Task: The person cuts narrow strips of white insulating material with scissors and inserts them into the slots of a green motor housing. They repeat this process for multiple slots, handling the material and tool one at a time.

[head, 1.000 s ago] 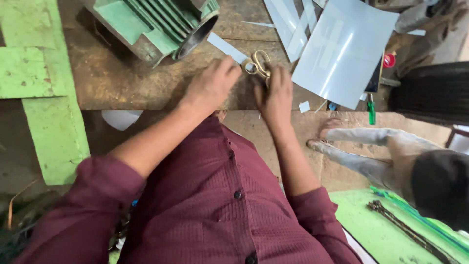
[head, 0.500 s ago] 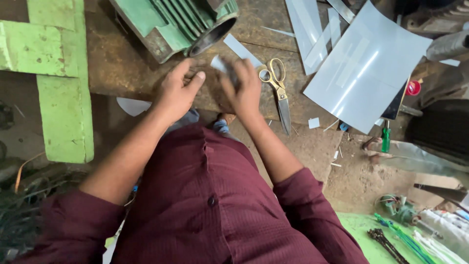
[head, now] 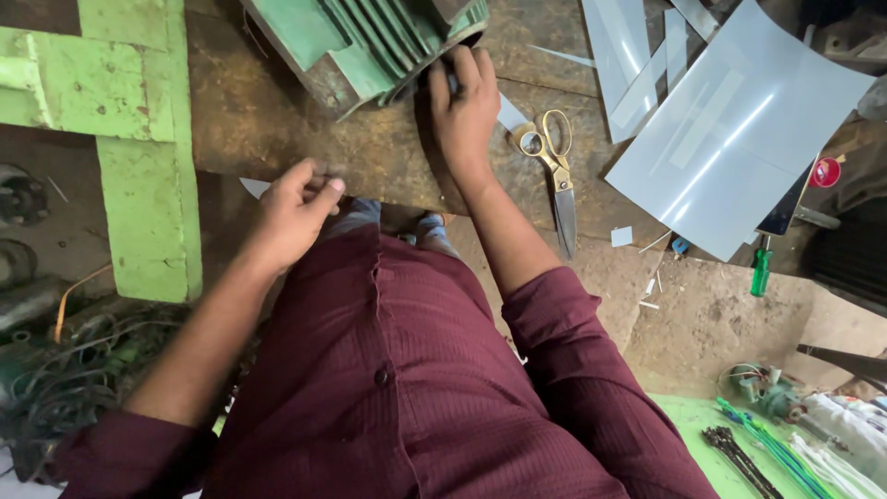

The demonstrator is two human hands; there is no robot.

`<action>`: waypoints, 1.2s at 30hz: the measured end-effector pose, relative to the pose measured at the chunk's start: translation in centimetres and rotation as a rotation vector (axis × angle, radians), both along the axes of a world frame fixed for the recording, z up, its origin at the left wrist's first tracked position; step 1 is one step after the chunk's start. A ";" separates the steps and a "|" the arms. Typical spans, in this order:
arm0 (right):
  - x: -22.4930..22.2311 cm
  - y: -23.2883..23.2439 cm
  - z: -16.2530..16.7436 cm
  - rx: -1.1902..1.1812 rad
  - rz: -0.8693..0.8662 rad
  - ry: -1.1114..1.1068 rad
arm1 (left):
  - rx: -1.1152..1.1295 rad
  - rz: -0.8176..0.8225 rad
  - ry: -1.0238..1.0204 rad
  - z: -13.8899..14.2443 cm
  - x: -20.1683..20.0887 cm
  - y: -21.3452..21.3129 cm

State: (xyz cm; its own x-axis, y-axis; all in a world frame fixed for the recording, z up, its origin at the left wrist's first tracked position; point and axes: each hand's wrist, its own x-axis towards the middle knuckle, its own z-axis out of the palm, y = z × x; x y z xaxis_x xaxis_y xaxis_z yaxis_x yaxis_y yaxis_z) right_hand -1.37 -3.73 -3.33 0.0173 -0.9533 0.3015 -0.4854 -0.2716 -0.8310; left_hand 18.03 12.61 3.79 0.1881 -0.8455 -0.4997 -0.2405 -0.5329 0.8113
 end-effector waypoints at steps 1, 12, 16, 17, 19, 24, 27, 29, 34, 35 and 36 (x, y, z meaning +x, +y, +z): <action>0.2 -0.3 -0.1 -0.019 -0.001 -0.011 | 0.015 -0.003 -0.011 -0.1 0.4 0.0; -2.3 1.9 3.5 -0.110 0.092 0.215 | -0.027 -0.028 0.009 -0.3 4.6 -1.2; -0.5 0.2 2.9 -0.108 0.121 0.217 | 0.055 -0.036 0.018 -0.2 5.2 -2.0; -0.5 0.1 2.8 -0.104 0.124 0.201 | 0.059 -0.049 0.014 -0.2 5.4 -2.2; -0.8 0.2 2.7 -0.165 0.137 0.222 | 0.025 -0.071 0.029 -0.4 6.1 -2.7; -1.8 0.7 2.4 -0.193 0.150 0.319 | -0.058 -0.059 0.100 -1.3 8.0 -3.9; -0.7 0.1 1.7 -0.149 0.150 0.249 | -0.051 -0.068 0.126 -1.7 8.3 -4.7; -0.4 0.3 1.5 -0.186 0.110 0.258 | -0.079 -0.096 0.108 -1.6 8.5 -5.3; -0.6 1.3 1.5 -0.146 0.045 0.260 | -0.134 -0.040 0.011 -0.4 10.7 -8.0; -0.6 1.3 1.4 -0.110 0.039 0.231 | -0.165 -0.034 -0.028 -0.2 11.2 -8.7; -0.5 1.3 1.3 -0.066 0.029 0.207 | -0.188 -0.032 -0.062 -0.3 11.4 -9.2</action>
State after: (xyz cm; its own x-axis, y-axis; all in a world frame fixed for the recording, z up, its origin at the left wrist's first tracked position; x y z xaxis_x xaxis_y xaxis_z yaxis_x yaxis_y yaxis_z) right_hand -1.89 -2.48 -2.00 0.1129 -0.9298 0.3503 -0.6350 -0.3387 -0.6943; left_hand 29.41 3.42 3.52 0.1850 -0.9289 -0.3208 -0.3071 -0.3647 0.8790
